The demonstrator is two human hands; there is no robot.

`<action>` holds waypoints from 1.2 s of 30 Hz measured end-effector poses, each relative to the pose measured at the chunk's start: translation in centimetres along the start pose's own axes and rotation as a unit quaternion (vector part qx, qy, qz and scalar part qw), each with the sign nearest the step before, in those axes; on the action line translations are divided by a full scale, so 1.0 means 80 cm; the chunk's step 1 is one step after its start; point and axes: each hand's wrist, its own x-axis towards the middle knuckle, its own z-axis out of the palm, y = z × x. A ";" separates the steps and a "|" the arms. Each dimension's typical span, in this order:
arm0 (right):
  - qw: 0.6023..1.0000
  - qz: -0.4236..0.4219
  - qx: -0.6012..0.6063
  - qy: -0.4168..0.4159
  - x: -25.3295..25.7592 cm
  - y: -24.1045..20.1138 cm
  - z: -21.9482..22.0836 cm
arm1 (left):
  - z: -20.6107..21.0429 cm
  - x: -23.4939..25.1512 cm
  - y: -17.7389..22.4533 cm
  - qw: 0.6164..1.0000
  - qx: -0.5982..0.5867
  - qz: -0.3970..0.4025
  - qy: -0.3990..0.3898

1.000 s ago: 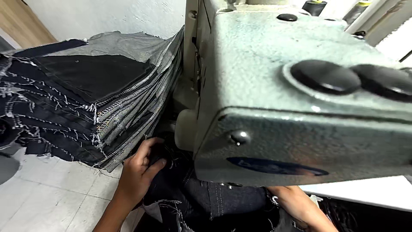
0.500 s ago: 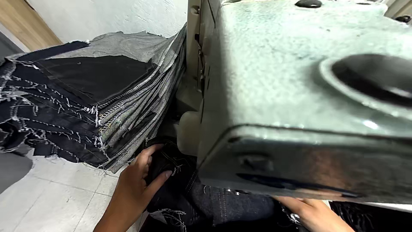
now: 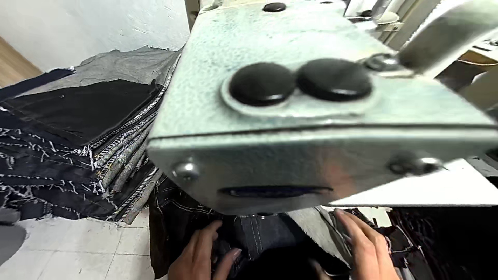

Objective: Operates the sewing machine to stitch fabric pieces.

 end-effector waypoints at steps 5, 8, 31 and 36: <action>0.994 0.064 0.083 0.019 -0.006 0.057 0.030 | 0.012 0.008 -0.005 0.999 -0.003 -0.033 -0.015; 0.974 0.085 0.186 0.097 0.002 0.078 0.059 | 0.024 0.018 -0.004 0.999 0.003 -0.031 -0.005; 0.991 -0.091 0.099 -0.012 0.138 0.015 0.084 | -0.004 0.015 -0.114 0.914 -0.289 -0.090 0.271; 0.992 -0.124 0.034 -0.011 0.139 0.012 0.077 | -0.004 0.017 -0.112 0.904 -0.317 -0.080 0.276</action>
